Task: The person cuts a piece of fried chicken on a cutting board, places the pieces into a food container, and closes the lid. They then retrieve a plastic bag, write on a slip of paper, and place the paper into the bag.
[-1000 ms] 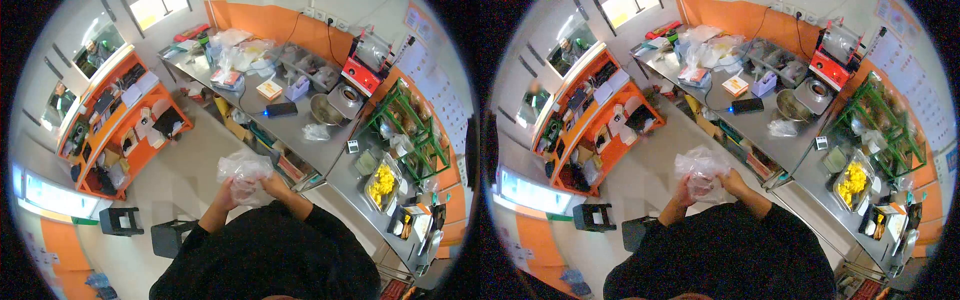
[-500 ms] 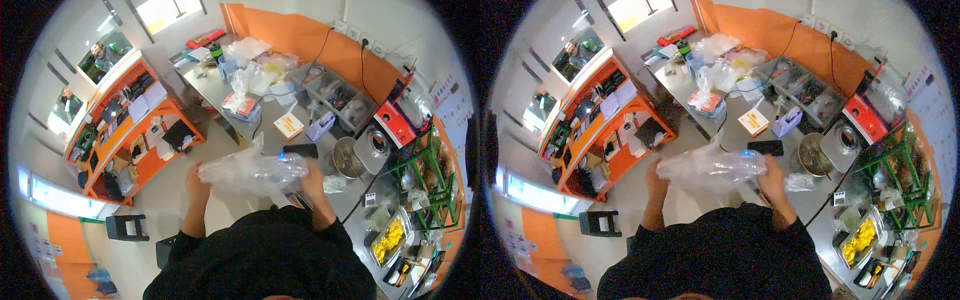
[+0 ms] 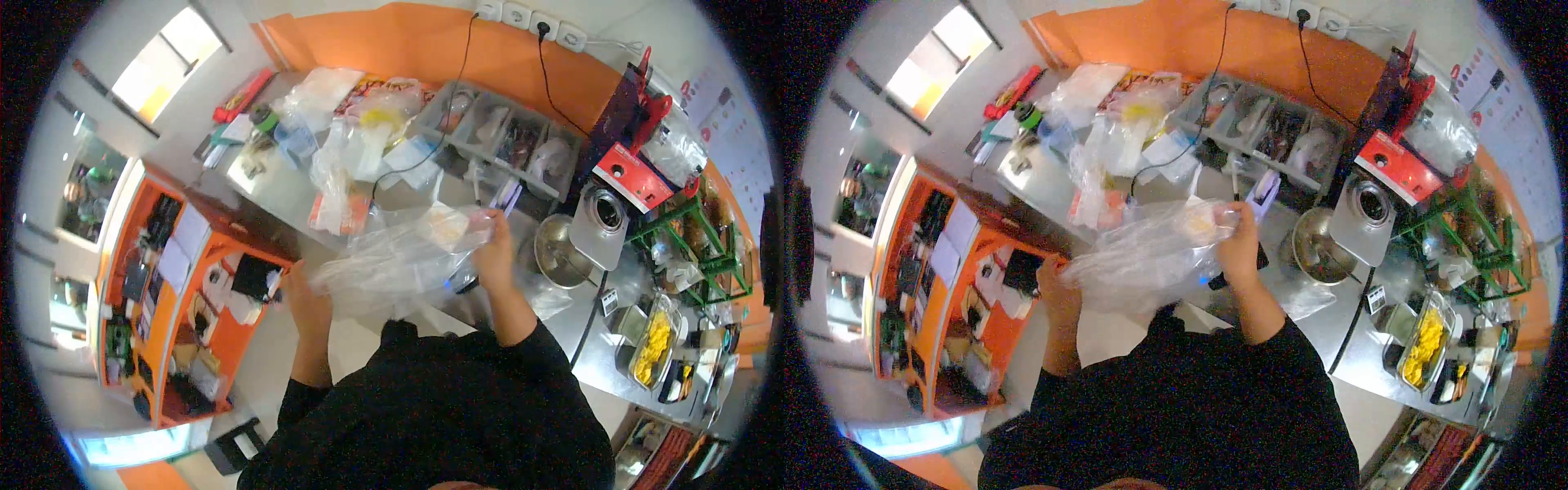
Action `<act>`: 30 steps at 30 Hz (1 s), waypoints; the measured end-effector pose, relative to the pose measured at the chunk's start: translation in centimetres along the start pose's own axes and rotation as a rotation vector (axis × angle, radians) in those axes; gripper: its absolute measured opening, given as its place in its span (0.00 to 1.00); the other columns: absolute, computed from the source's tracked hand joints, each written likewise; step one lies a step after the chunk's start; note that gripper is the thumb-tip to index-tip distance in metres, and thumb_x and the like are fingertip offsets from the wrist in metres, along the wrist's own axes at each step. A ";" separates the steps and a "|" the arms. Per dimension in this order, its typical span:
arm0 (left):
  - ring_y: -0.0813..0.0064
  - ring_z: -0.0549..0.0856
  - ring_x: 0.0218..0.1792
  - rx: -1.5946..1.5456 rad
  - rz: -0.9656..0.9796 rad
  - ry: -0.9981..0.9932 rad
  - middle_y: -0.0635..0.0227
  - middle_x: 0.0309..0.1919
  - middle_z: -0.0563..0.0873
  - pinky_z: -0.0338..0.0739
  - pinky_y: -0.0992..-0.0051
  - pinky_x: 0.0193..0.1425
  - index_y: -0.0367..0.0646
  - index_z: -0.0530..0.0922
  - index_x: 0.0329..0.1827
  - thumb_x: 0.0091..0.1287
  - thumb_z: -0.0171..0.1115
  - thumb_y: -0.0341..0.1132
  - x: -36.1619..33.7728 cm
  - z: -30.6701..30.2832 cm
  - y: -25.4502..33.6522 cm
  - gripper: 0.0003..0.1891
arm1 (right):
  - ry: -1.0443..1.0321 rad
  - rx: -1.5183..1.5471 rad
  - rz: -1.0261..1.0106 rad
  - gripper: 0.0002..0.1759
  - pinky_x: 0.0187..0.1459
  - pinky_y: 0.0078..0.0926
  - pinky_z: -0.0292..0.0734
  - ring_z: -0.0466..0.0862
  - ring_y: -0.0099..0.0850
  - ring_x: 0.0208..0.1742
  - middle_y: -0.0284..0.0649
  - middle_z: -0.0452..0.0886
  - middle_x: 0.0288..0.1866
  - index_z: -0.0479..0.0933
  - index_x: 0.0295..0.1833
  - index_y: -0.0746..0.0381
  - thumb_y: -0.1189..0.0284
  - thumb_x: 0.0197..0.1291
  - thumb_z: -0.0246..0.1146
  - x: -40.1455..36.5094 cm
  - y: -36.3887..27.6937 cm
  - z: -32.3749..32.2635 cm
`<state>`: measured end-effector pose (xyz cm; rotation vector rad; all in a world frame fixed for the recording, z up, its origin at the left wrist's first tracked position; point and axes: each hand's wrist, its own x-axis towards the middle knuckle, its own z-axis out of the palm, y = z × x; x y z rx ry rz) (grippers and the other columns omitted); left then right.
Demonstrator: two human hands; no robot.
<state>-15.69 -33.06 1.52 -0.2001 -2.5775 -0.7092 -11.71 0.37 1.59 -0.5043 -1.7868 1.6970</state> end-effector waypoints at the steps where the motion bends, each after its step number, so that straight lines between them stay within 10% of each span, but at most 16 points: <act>1: 0.50 0.83 0.52 0.102 0.121 0.011 0.49 0.52 0.82 0.77 0.64 0.56 0.41 0.77 0.57 0.51 0.63 0.20 2.3 -0.2 2.4 0.26 | -0.066 -0.097 -0.022 0.10 0.43 0.27 0.74 0.79 0.24 0.40 0.33 0.80 0.35 0.75 0.43 0.61 0.77 0.60 0.69 0.3 -0.3 1.0; 6: 0.56 0.86 0.46 -0.035 0.282 -0.564 0.59 0.53 0.84 0.79 0.60 0.48 0.46 0.79 0.55 0.56 0.63 0.25 8.7 6.3 -3.8 0.21 | -0.392 -0.458 -0.029 0.15 0.44 0.27 0.76 0.79 0.28 0.38 0.38 0.80 0.34 0.75 0.44 0.62 0.70 0.57 0.73 1.3 -3.8 4.8; 11: 0.56 0.85 0.44 -0.201 0.074 -0.517 0.62 0.48 0.83 0.79 0.59 0.48 0.47 0.78 0.58 0.59 0.61 0.26 17.6 7.7 -5.0 0.21 | -0.009 -0.989 -0.009 0.18 0.52 0.42 0.77 0.83 0.52 0.53 0.54 0.84 0.48 0.78 0.52 0.64 0.84 0.53 0.59 8.0 -4.5 2.0; 18: 0.44 0.73 0.66 -0.077 0.711 -0.235 0.51 0.63 0.77 0.67 0.51 0.68 0.49 0.72 0.67 0.59 0.64 0.29 21.3 7.1 7.5 0.30 | -0.655 -0.681 0.045 0.17 0.56 0.36 0.76 0.82 0.51 0.55 0.53 0.84 0.51 0.80 0.53 0.66 0.83 0.56 0.61 11.9 -4.1 5.9; 22: 0.45 0.81 0.59 -0.506 0.325 -0.805 0.47 0.53 0.84 0.74 0.54 0.62 0.46 0.74 0.66 0.65 0.63 0.38 21.8 20.1 3.7 0.25 | -0.901 -1.107 -0.004 0.20 0.54 0.41 0.78 0.83 0.50 0.56 0.53 0.85 0.50 0.79 0.48 0.66 0.65 0.53 0.70 16.8 -1.0 4.5; 26: 0.43 0.84 0.43 -0.427 0.036 -0.961 0.43 0.40 0.85 0.78 0.52 0.48 0.40 0.73 0.56 0.71 0.51 0.35 22.2 20.3 4.0 0.14 | -0.620 -1.522 0.233 0.28 0.52 0.46 0.79 0.86 0.48 0.51 0.54 0.85 0.47 0.78 0.52 0.64 0.53 0.55 0.72 22.7 7.1 -0.1; 27: 0.42 0.85 0.42 -0.427 0.016 -0.992 0.43 0.38 0.85 0.78 0.52 0.47 0.40 0.73 0.56 0.72 0.50 0.36 21.4 21.9 2.6 0.14 | -1.089 -1.264 -0.041 0.31 0.52 0.42 0.80 0.86 0.46 0.51 0.51 0.86 0.47 0.77 0.57 0.62 0.50 0.57 0.70 25.3 4.6 -0.6; 30: 0.44 0.85 0.45 -0.478 -0.073 -1.099 0.42 0.42 0.85 0.78 0.54 0.49 0.40 0.73 0.57 0.72 0.49 0.39 20.7 22.6 1.2 0.16 | -0.529 -0.542 0.467 0.34 0.54 0.44 0.81 0.85 0.47 0.54 0.50 0.84 0.55 0.76 0.63 0.61 0.51 0.58 0.71 31.7 3.4 1.7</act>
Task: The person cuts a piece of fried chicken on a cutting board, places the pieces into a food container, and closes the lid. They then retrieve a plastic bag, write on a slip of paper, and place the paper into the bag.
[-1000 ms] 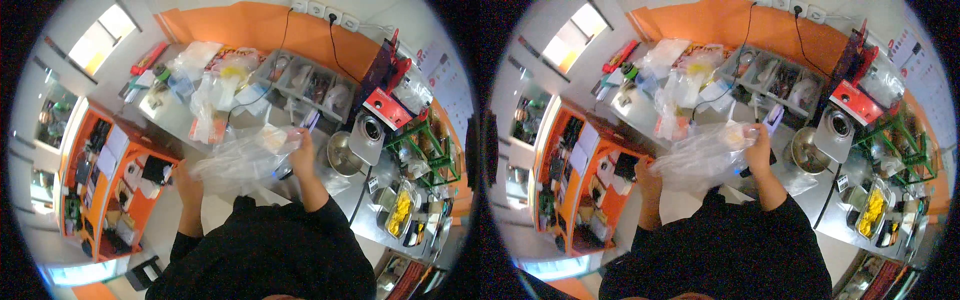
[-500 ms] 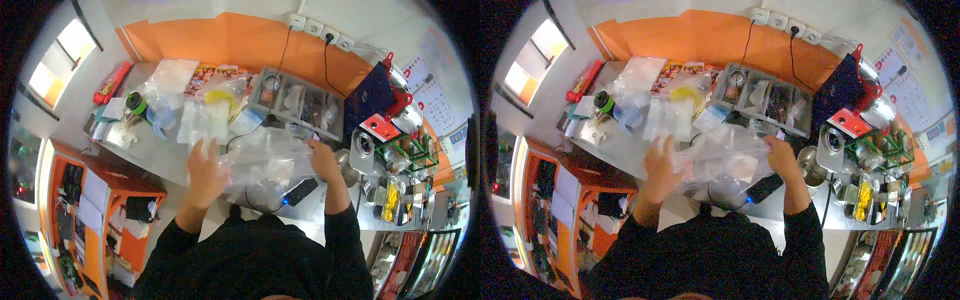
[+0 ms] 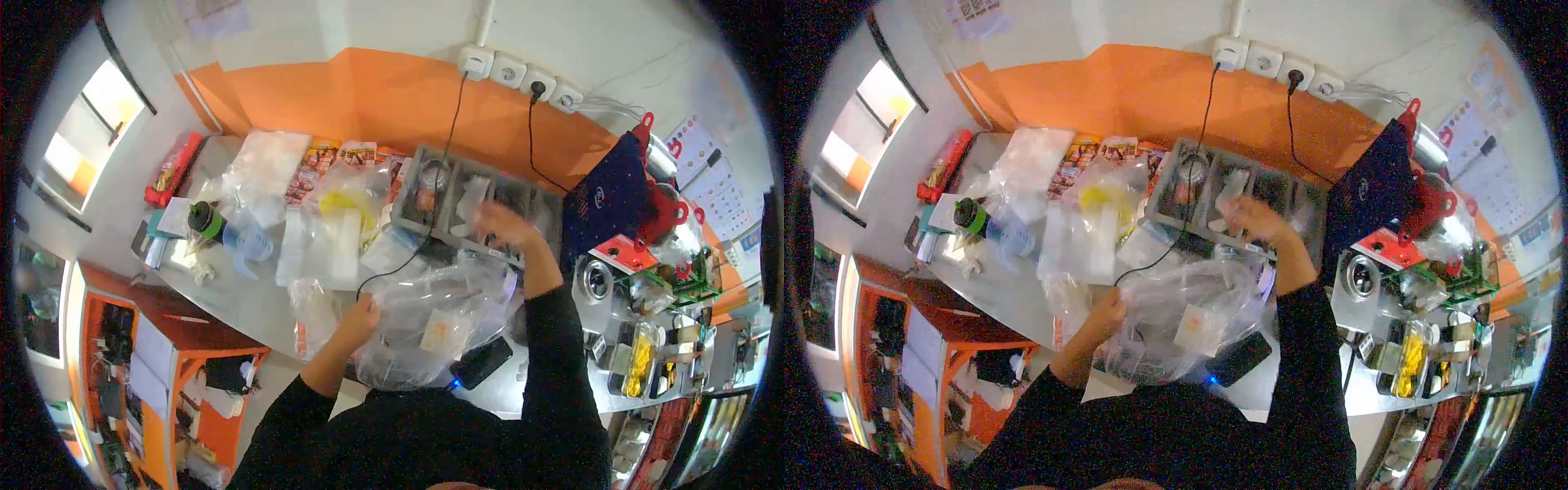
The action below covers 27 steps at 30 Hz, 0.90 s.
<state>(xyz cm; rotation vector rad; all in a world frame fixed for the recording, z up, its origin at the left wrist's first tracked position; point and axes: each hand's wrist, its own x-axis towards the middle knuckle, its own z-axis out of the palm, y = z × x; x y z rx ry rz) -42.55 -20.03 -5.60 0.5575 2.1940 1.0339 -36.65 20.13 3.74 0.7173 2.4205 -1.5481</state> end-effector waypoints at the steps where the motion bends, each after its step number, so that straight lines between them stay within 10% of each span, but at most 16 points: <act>1: 0.45 0.85 0.48 -0.041 -0.018 -0.030 0.42 0.44 0.85 0.77 0.56 0.51 0.41 0.73 0.58 0.72 0.49 0.39 0.0 0.0 -0.1 0.17 | 0.226 0.127 0.130 0.36 0.55 0.46 0.81 0.85 0.47 0.54 0.51 0.82 0.61 0.75 0.65 0.61 0.51 0.57 0.71 1.8 -1.0 -0.6; 4: 0.49 0.83 0.56 0.074 0.107 -0.041 0.43 0.52 0.84 0.75 0.58 0.59 0.41 0.71 0.63 0.72 0.52 0.43 0.5 1.2 -3.2 0.21 | 0.851 -0.532 0.002 0.27 0.57 0.45 0.78 0.83 0.49 0.57 0.50 0.85 0.53 0.78 0.60 0.64 0.56 0.63 0.68 8.8 3.5 1.0; 13: 0.46 0.83 0.58 0.190 -0.046 0.024 0.44 0.55 0.84 0.76 0.58 0.62 0.40 0.71 0.67 0.70 0.59 0.43 -1.2 0.5 2.4 0.26 | 0.626 -0.487 -0.064 0.18 0.58 0.46 0.78 0.83 0.51 0.58 0.56 0.82 0.57 0.80 0.50 0.63 0.62 0.61 0.68 13.4 8.9 -6.6; 16: 0.46 0.85 0.53 0.126 -0.006 -0.077 0.44 0.54 0.84 0.79 0.57 0.57 0.40 0.78 0.60 0.69 0.59 0.40 0.7 1.2 -0.8 0.20 | 0.618 -0.272 -0.454 0.10 0.54 0.42 0.79 0.84 0.46 0.55 0.50 0.83 0.52 0.77 0.47 0.63 0.70 0.64 0.65 6.1 4.0 -6.9; 19: 0.49 0.86 0.49 0.079 0.225 0.015 0.45 0.51 0.86 0.80 0.57 0.54 0.40 0.82 0.55 0.68 0.59 0.37 3.3 2.5 -4.8 0.16 | 0.428 0.444 -0.583 0.07 0.51 0.37 0.79 0.83 0.40 0.53 0.43 0.82 0.46 0.72 0.46 0.60 0.77 0.65 0.62 -4.4 -4.9 0.3; 21: 0.52 0.87 0.45 0.094 -0.148 -0.153 0.48 0.47 0.87 0.80 0.59 0.51 0.39 0.81 0.56 0.70 0.58 0.38 1.6 -1.0 5.7 0.17 | 0.300 0.365 -0.871 0.11 0.49 0.35 0.79 0.82 0.34 0.50 0.37 0.79 0.44 0.69 0.45 0.58 0.83 0.64 0.61 -7.1 -3.1 6.3; 27: 0.76 0.73 0.22 -0.462 -0.125 -0.198 0.72 0.24 0.78 0.68 0.68 0.26 0.46 0.82 0.49 0.76 0.53 0.52 5.3 0.3 2.8 0.19 | 0.068 -0.126 -0.934 0.23 0.59 0.38 0.76 0.80 0.49 0.57 0.48 0.79 0.54 0.77 0.54 0.63 0.89 0.52 0.58 -5.7 4.5 17.0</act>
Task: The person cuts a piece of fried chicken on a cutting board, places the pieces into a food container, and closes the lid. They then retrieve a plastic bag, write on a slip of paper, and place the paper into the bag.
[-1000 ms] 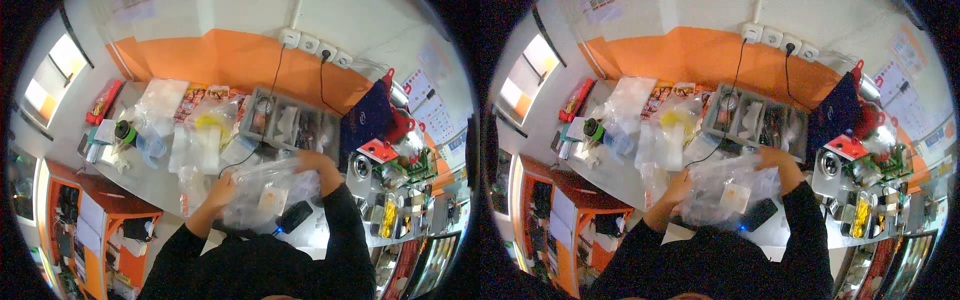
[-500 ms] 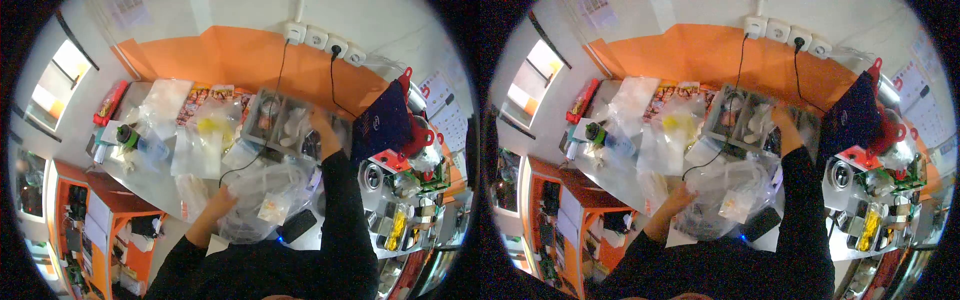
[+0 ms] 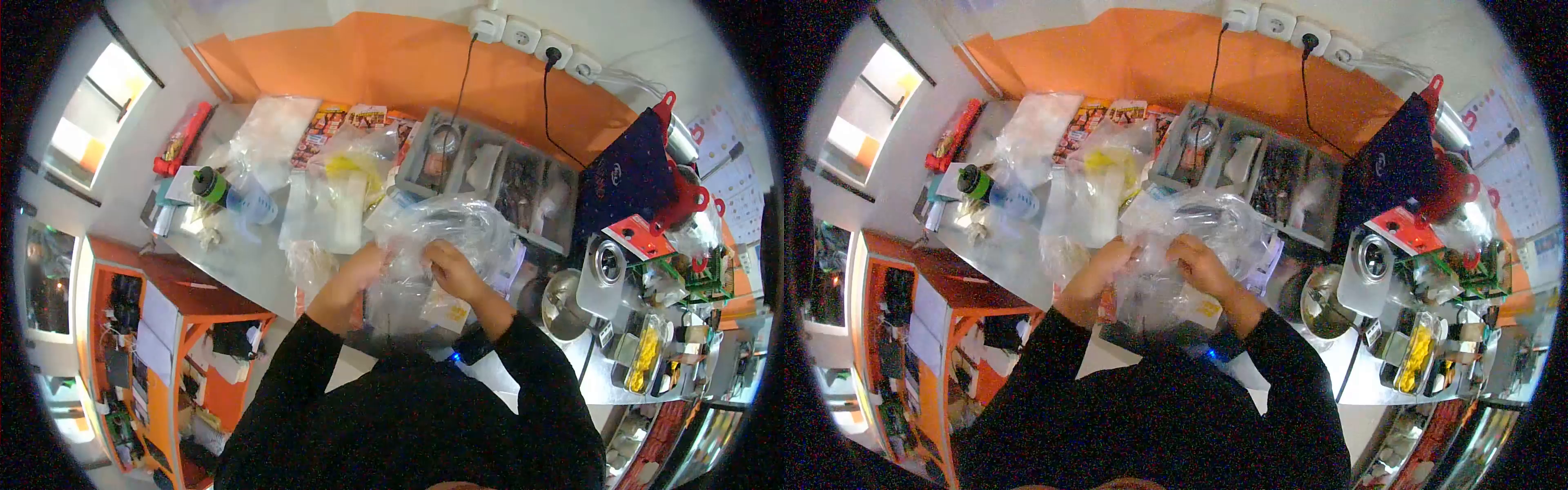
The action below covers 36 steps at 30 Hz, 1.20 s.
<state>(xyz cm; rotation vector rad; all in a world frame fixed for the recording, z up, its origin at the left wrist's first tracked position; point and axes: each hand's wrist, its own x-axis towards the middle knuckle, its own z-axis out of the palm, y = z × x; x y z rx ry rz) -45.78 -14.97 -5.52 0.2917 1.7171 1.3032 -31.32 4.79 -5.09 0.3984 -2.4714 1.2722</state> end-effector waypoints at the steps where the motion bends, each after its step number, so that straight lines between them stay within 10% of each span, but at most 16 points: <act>1: 0.80 0.69 0.19 -0.063 -0.127 -0.016 0.76 0.22 0.75 0.63 0.71 0.22 0.47 0.81 0.47 0.77 0.52 0.54 0.2 0.0 1.0 0.20 | -0.027 -0.049 0.083 0.24 0.60 0.39 0.75 0.79 0.50 0.58 0.49 0.79 0.55 0.77 0.56 0.62 0.89 0.52 0.57 -0.2 1.1 0.1; 4: 0.83 0.60 0.17 -0.106 -0.073 0.040 0.81 0.19 0.67 0.54 0.75 0.22 0.52 0.80 0.46 0.78 0.51 0.56 1.8 0.8 0.8 0.19 | -0.060 -0.300 0.120 0.27 0.64 0.44 0.73 0.74 0.55 0.64 0.52 0.76 0.62 0.75 0.63 0.60 0.83 0.55 0.60 -1.2 6.6 0.8; 10: 0.70 0.76 0.22 0.134 -0.225 0.244 0.66 0.23 0.78 0.73 0.65 0.28 0.40 0.79 0.51 0.79 0.49 0.50 7.2 -1.6 -1.5 0.21 | -0.394 -0.348 0.316 0.37 0.65 0.47 0.73 0.77 0.53 0.65 0.51 0.76 0.64 0.72 0.70 0.53 0.66 0.51 0.71 -3.3 12.8 0.6; 12: 0.60 0.82 0.34 0.426 0.311 0.253 0.57 0.33 0.83 0.78 0.61 0.42 0.37 0.77 0.56 0.78 0.49 0.45 11.8 -5.2 -7.8 0.19 | -0.481 -0.499 0.539 0.34 0.61 0.48 0.76 0.80 0.52 0.62 0.51 0.76 0.65 0.74 0.67 0.52 0.66 0.51 0.71 -2.3 11.1 -0.4; 16: 0.54 0.83 0.47 0.691 0.375 0.274 0.50 0.45 0.85 0.78 0.60 0.53 0.40 0.76 0.62 0.76 0.48 0.39 8.1 -3.3 -3.8 0.18 | -0.789 -0.841 0.681 0.27 0.51 0.48 0.82 0.84 0.49 0.56 0.49 0.77 0.65 0.78 0.62 0.53 0.70 0.52 0.68 1.6 3.6 -3.3; 22: 0.63 0.79 0.21 0.563 0.290 0.400 0.58 0.27 0.83 0.74 0.60 0.27 0.54 0.83 0.59 0.79 0.44 0.42 7.8 -2.2 -2.8 0.18 | -0.569 -0.638 0.783 0.21 0.47 0.43 0.83 0.85 0.46 0.52 0.49 0.79 0.60 0.77 0.57 0.58 0.72 0.56 0.65 3.4 0.5 -3.7; 26: 0.54 0.86 0.50 0.783 0.425 0.342 0.50 0.51 0.87 0.78 0.62 0.54 0.47 0.79 0.63 0.78 0.49 0.41 6.2 -2.8 -1.8 0.17 | -0.262 -0.550 0.338 0.12 0.48 0.42 0.81 0.82 0.46 0.53 0.47 0.80 0.51 0.76 0.50 0.59 0.71 0.61 0.62 2.1 -2.7 -5.4; 31: 0.55 0.85 0.53 0.400 0.110 0.281 0.51 0.52 0.87 0.78 0.62 0.55 0.48 0.80 0.63 0.77 0.47 0.36 6.4 -2.2 -1.5 0.17 | -0.014 -0.207 0.295 0.11 0.46 0.40 0.80 0.83 0.45 0.50 0.46 0.81 0.47 0.75 0.49 0.61 0.67 0.66 0.62 -0.1 -1.3 -4.0; 34: 0.54 0.84 0.57 0.456 0.064 0.303 0.49 0.56 0.85 0.77 0.61 0.57 0.50 0.80 0.64 0.75 0.46 0.33 7.1 -3.3 -2.3 0.19 | -0.193 -0.036 0.705 0.24 0.49 0.42 0.79 0.83 0.45 0.53 0.52 0.81 0.52 0.75 0.54 0.65 0.59 0.61 0.67 0.0 -7.3 -7.6; 36: 0.53 0.83 0.58 0.813 0.257 0.276 0.47 0.57 0.84 0.77 0.61 0.59 0.48 0.79 0.64 0.74 0.47 0.33 6.9 -4.6 -2.8 0.20 | -0.736 -0.064 0.915 0.36 0.49 0.39 0.80 0.86 0.43 0.46 0.49 0.85 0.44 0.73 0.57 0.64 0.51 0.52 0.76 -3.1 -7.4 -7.0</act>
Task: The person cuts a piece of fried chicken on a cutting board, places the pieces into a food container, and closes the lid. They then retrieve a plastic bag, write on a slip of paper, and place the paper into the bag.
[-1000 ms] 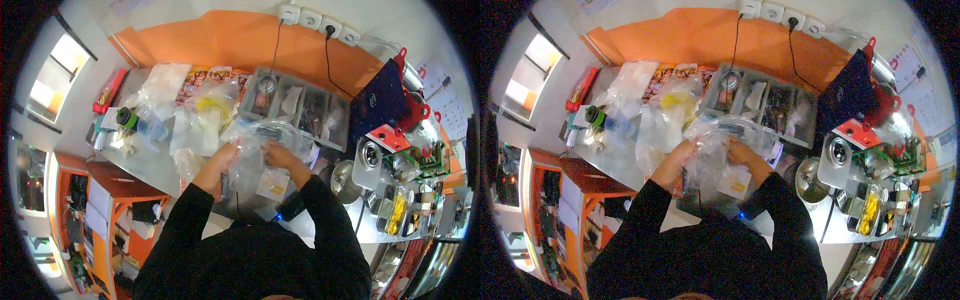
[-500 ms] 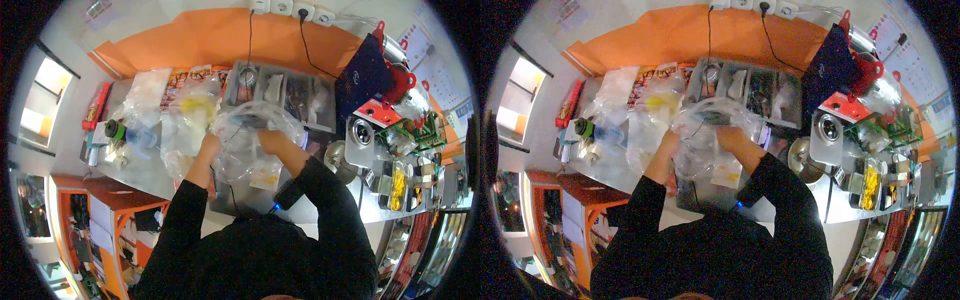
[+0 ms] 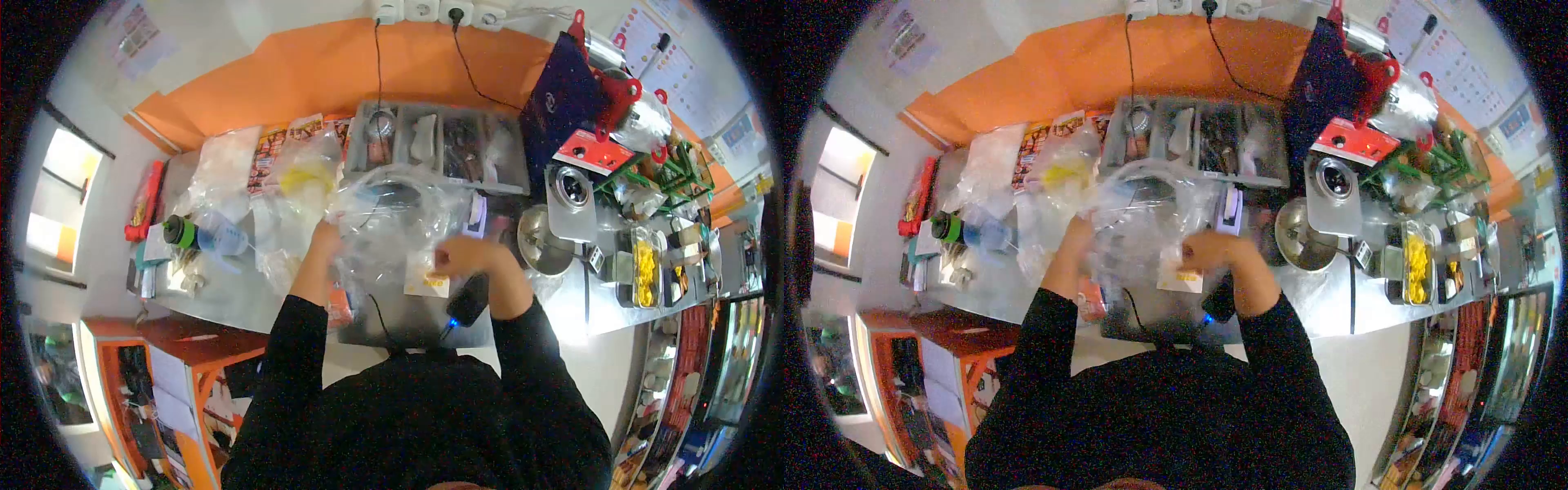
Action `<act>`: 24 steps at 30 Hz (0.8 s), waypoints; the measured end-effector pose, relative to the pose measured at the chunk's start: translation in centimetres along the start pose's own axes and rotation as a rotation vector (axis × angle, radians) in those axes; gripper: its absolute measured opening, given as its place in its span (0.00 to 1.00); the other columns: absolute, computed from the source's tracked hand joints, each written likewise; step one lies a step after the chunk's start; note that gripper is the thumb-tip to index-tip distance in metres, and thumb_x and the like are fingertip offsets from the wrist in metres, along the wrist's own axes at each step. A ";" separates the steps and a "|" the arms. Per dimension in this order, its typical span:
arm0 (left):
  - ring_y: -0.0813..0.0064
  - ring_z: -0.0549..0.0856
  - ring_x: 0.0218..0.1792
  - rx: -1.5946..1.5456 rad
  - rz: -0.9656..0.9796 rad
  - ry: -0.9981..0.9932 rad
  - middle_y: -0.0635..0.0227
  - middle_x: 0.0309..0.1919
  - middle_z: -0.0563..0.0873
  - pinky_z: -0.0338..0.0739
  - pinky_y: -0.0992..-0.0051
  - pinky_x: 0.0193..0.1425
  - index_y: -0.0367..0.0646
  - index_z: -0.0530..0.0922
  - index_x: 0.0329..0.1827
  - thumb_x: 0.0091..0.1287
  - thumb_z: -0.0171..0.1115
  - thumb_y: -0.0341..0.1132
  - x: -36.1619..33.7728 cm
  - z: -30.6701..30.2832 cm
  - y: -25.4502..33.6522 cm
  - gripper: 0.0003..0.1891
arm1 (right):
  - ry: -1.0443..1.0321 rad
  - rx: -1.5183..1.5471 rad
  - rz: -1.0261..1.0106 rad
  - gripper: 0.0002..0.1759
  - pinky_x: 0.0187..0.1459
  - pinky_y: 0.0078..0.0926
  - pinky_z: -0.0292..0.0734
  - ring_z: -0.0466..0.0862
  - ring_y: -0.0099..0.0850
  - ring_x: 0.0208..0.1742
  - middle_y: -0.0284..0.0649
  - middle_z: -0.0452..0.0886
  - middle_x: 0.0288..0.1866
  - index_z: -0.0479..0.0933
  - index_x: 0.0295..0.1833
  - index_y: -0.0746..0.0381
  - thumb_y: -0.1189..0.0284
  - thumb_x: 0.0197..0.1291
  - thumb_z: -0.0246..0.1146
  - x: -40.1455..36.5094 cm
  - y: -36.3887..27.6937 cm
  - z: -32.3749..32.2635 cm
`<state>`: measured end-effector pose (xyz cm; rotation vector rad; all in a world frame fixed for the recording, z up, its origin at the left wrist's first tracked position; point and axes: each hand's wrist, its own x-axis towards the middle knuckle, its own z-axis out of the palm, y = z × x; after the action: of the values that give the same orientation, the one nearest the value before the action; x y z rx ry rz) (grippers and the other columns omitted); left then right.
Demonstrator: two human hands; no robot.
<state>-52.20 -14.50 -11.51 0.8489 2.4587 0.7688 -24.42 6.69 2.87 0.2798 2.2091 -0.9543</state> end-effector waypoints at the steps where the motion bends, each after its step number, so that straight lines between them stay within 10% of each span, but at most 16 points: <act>1: 0.52 0.83 0.58 0.123 0.067 -0.002 0.46 0.58 0.83 0.76 0.61 0.60 0.46 0.79 0.64 0.74 0.47 0.34 0.2 -0.2 -0.5 0.19 | 0.116 -0.081 0.022 0.41 0.51 0.40 0.79 0.85 0.43 0.50 0.49 0.84 0.49 0.72 0.60 0.64 0.50 0.47 0.78 0.7 0.9 2.3; 4: 0.49 0.82 0.60 0.414 0.161 -0.011 0.42 0.58 0.82 0.76 0.60 0.63 0.42 0.78 0.64 0.75 0.48 0.37 1.8 0.7 -2.9 0.20 | 0.502 -0.346 0.115 0.55 0.58 0.46 0.76 0.78 0.45 0.63 0.50 0.78 0.62 0.68 0.69 0.63 0.48 0.36 0.82 3.0 3.1 10.5; 6: 0.55 0.83 0.55 -0.093 -0.116 0.048 0.50 0.56 0.84 0.78 0.60 0.58 0.40 0.75 0.67 0.73 0.57 0.46 2.5 0.8 -2.0 0.25 | 0.787 -0.603 0.168 0.62 0.63 0.50 0.73 0.70 0.50 0.72 0.51 0.70 0.71 0.63 0.74 0.62 0.48 0.32 0.83 4.6 1.9 13.1; 13: 0.59 0.80 0.56 -0.536 -0.352 -0.043 0.49 0.62 0.77 0.79 0.61 0.55 0.36 0.58 0.77 0.69 0.64 0.46 2.1 -1.5 -0.7 0.39 | 0.794 -0.173 0.080 0.69 0.65 0.55 0.71 0.63 0.57 0.74 0.54 0.62 0.72 0.51 0.80 0.56 0.56 0.32 0.83 3.0 2.3 14.7; 19: 0.52 0.80 0.59 -0.366 -0.214 -0.071 0.46 0.65 0.75 0.76 0.57 0.63 0.35 0.52 0.80 0.62 0.72 0.51 1.7 -3.5 1.1 0.51 | 0.812 -0.081 0.409 0.70 0.63 0.52 0.75 0.68 0.53 0.70 0.52 0.66 0.67 0.49 0.80 0.55 0.58 0.30 0.83 -7.7 3.9 17.7; 24: 0.41 0.60 0.76 0.265 0.300 0.399 0.39 0.75 0.61 0.56 0.53 0.79 0.32 0.53 0.79 0.66 0.68 0.42 -1.8 -3.3 5.8 0.45 | 0.883 -0.078 0.483 0.65 0.65 0.53 0.73 0.64 0.54 0.74 0.53 0.64 0.71 0.55 0.78 0.58 0.57 0.31 0.81 -11.6 9.9 22.3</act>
<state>-50.19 -13.02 -5.04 1.2927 2.8689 0.7853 0.07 -1.15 -5.43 1.3354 2.7172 -0.5023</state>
